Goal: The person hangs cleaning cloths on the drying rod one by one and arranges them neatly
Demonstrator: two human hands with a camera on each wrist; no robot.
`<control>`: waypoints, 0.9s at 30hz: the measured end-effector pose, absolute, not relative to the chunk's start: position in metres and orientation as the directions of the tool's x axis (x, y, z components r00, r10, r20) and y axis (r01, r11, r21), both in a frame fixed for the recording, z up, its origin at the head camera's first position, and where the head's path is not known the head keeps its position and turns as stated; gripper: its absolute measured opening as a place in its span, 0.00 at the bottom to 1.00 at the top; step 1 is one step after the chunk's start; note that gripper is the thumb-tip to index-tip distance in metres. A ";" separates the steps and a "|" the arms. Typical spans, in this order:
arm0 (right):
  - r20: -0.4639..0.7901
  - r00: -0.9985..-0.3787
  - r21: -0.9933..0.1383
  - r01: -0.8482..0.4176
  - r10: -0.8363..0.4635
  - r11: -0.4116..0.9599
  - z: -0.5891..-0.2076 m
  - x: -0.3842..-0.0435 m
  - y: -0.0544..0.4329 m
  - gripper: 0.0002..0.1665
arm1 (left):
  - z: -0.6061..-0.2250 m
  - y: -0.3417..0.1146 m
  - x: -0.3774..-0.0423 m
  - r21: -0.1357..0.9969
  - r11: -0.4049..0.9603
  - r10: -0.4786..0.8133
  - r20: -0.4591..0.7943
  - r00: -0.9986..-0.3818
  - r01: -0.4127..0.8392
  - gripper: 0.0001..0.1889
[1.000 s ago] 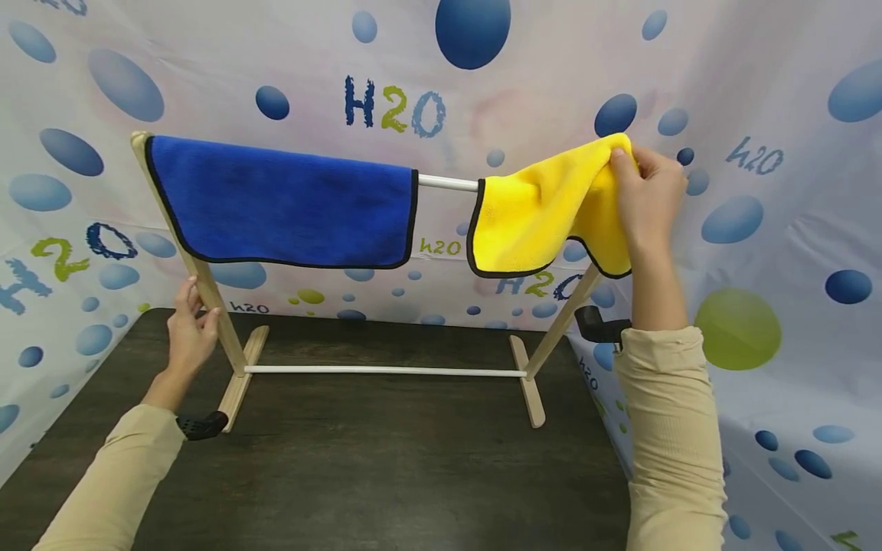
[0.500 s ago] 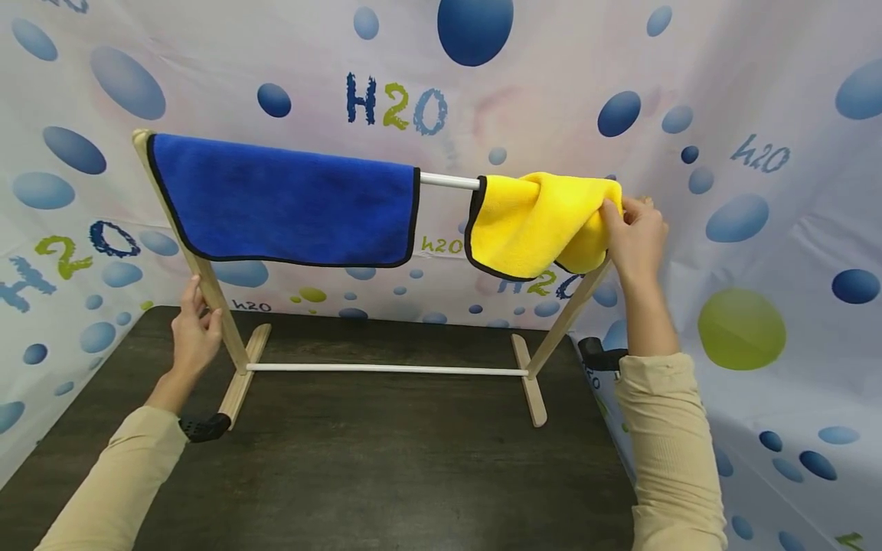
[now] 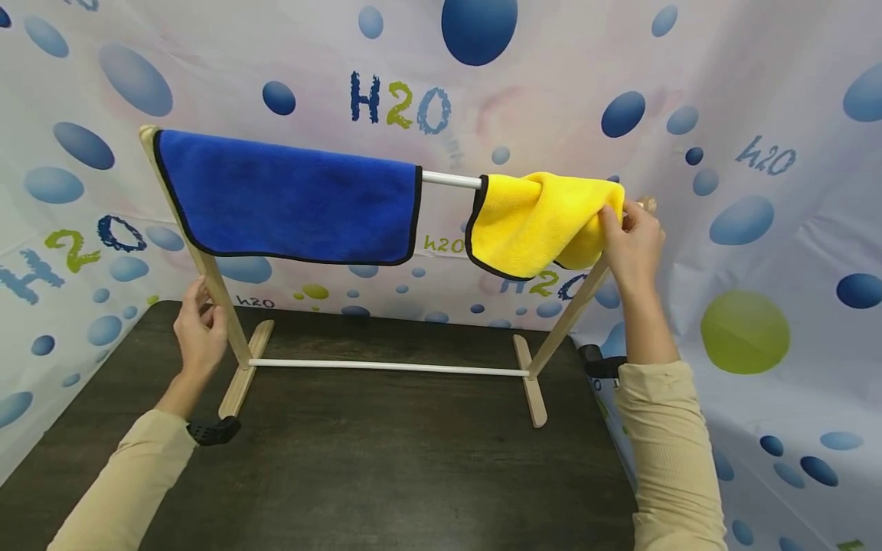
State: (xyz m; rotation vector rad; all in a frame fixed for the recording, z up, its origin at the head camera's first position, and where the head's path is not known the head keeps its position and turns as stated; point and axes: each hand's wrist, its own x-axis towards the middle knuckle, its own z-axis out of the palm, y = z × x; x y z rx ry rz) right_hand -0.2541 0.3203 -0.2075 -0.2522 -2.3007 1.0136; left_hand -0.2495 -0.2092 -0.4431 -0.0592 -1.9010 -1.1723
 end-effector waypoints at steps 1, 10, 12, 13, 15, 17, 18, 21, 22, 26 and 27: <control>0.445 -0.802 -0.725 -0.061 0.398 0.687 -0.208 -0.253 0.320 0.23 | -0.442 -0.206 -0.249 0.697 0.550 -0.394 0.702 -0.593 0.460 0.26; 0.429 -0.811 -0.749 -0.073 0.398 0.658 -0.211 -0.250 0.321 0.25 | -0.396 -0.147 -0.247 0.577 0.435 -0.445 0.805 -0.392 0.691 0.22; 0.438 -0.808 -0.740 -0.075 0.394 0.668 -0.212 -0.250 0.321 0.25 | -0.381 -0.129 -0.247 0.525 0.386 -0.406 0.835 -0.371 0.758 0.20; 0.440 -0.808 -0.736 -0.075 0.391 0.673 -0.212 -0.251 0.321 0.25 | -0.374 -0.120 -0.246 0.499 0.360 -0.387 0.849 -0.360 0.788 0.19; 0.440 -0.811 -0.732 -0.074 0.386 0.678 -0.211 -0.251 0.321 0.25 | -0.360 -0.102 -0.244 0.446 0.293 -0.337 0.876 -0.345 0.846 0.18; 0.436 -0.814 -0.732 -0.074 0.383 0.677 -0.211 -0.251 0.320 0.25 | -0.348 -0.085 -0.243 0.396 0.217 -0.296 0.898 -0.326 0.892 0.17; 0.435 -0.815 -0.733 -0.075 0.382 0.676 -0.211 -0.251 0.320 0.25 | -0.343 -0.076 -0.242 0.377 0.184 -0.268 0.908 -0.323 0.908 0.18; 0.429 -0.822 -0.740 -0.081 0.375 0.668 -0.211 -0.251 0.320 0.25 | -0.328 -0.054 -0.241 0.332 0.122 -0.158 0.937 -0.312 0.935 0.19; 0.428 -0.822 -0.744 -0.084 0.376 0.663 -0.211 -0.251 0.320 0.25 | -0.323 -0.046 -0.241 0.315 0.122 -0.116 0.946 -0.301 0.941 0.19; 0.436 -0.819 -0.744 -0.096 0.372 0.661 -0.212 -0.251 0.319 0.24 | -0.308 -0.020 -0.246 0.292 0.125 0.083 0.949 -0.303 0.948 0.19; 0.442 -0.817 -0.742 -0.100 0.371 0.663 -0.213 -0.251 0.319 0.24 | -0.304 -0.013 -0.247 0.295 0.132 0.129 0.942 -0.311 0.946 0.20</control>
